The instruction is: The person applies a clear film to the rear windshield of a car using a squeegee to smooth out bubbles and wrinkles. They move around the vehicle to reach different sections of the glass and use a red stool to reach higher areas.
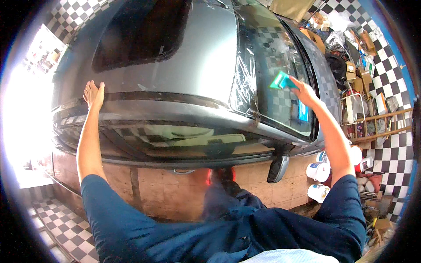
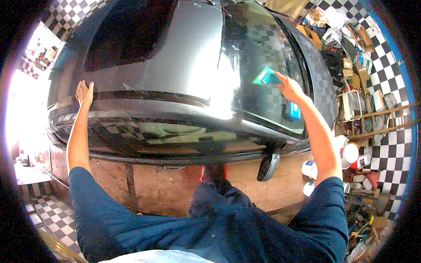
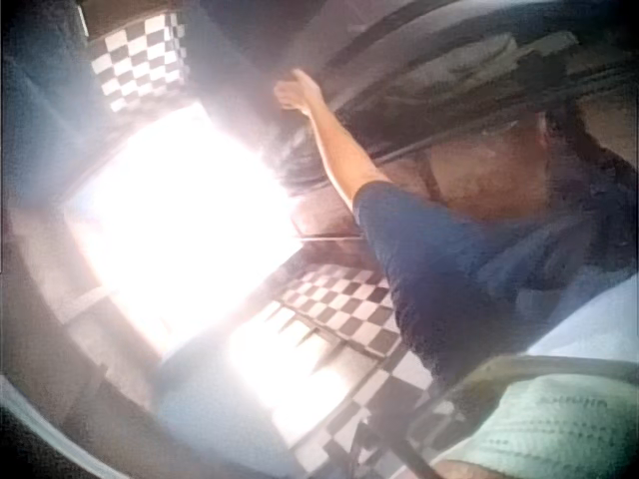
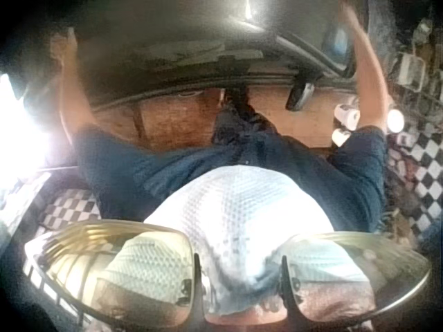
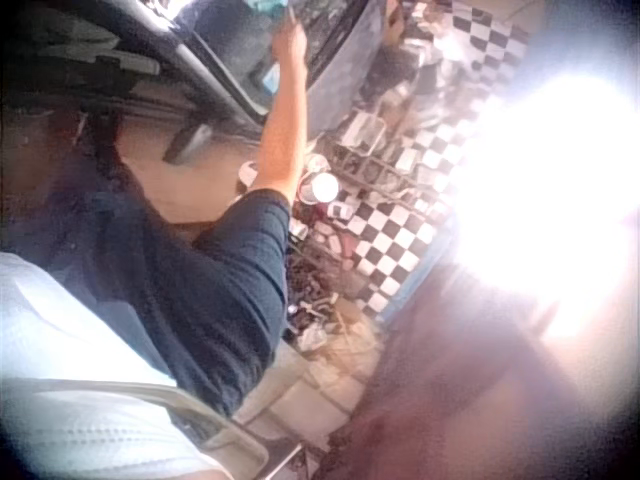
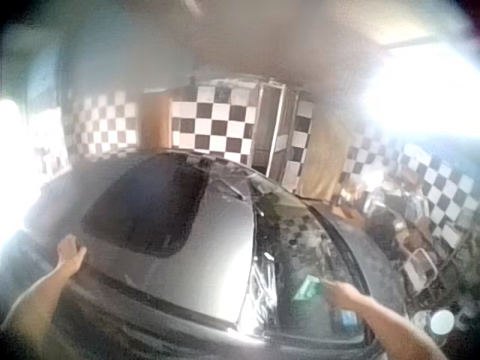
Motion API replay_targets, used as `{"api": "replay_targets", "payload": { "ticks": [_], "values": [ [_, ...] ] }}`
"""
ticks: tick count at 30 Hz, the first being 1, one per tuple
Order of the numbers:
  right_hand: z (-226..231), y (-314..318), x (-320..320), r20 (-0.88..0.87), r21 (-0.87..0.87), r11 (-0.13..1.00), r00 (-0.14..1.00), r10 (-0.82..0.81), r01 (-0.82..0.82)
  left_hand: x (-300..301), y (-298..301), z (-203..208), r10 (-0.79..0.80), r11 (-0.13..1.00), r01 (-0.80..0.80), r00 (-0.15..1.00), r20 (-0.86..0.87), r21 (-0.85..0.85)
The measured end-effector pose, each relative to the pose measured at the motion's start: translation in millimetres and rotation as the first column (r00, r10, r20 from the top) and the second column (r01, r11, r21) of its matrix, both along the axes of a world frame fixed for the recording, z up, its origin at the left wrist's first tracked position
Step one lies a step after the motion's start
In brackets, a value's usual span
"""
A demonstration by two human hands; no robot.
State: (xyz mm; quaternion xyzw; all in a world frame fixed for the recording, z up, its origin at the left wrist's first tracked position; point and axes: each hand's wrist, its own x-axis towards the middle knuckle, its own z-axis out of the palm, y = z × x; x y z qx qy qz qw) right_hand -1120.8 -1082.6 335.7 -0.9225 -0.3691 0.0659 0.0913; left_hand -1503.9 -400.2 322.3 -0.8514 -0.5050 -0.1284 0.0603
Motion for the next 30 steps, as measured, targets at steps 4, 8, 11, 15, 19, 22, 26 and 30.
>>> {"api": "replay_targets", "payload": {
  "ticks": [4,8,11,15,19,22,26,30],
  "values": [
    [-56.1,-61.9,-28.5,-0.058,0.115,0.990,0.995,-0.079,0.085,35.2,-39.6,37.3,-0.138,0.988,0.146,0.979,-0.148,0.049],
    [-66.5,-39.2,-71.5,-0.549,0.424,0.745,0.800,-0.240,0.515,128.2,-158.8,51.2,-0.685,0.729,0.675,0.721,-0.106,-0.118],
    [-82.8,-9.0,-75.1,-0.817,0.355,0.515,0.527,-0.234,0.780,196.8,-230.6,7.9,-0.858,0.481,0.877,0.470,-0.210,-0.003],
    [-99.5,58.4,-47.8,-0.858,0.466,0.319,0.510,-0.065,0.825,290.1,-278.6,-19.1,-0.886,0.451,0.890,0.437,-0.157,-0.066],
    [-86.5,125.4,-11.8,-0.773,0.459,0.367,0.567,-0.285,0.809,338.4,-289.9,-42.5,-0.864,0.492,0.868,0.479,-0.153,-0.064],
    [-94.5,150.2,23.7,-0.761,0.493,0.305,0.574,-0.303,0.815,358.1,-304.6,-47.0,-0.878,0.458,0.889,0.450,-0.164,-0.013],
    [-93.6,173.3,49.6,-0.761,0.435,0.350,0.547,-0.348,0.829,361.3,-307.4,-51.9,-0.877,0.457,0.889,0.451,-0.169,0.001],
    [-88.2,185.8,57.3,-0.743,0.418,0.439,0.577,-0.340,0.795,355.8,-306.9,-51.2,-0.874,0.463,0.886,0.457,-0.165,0.005]
  ]
}}
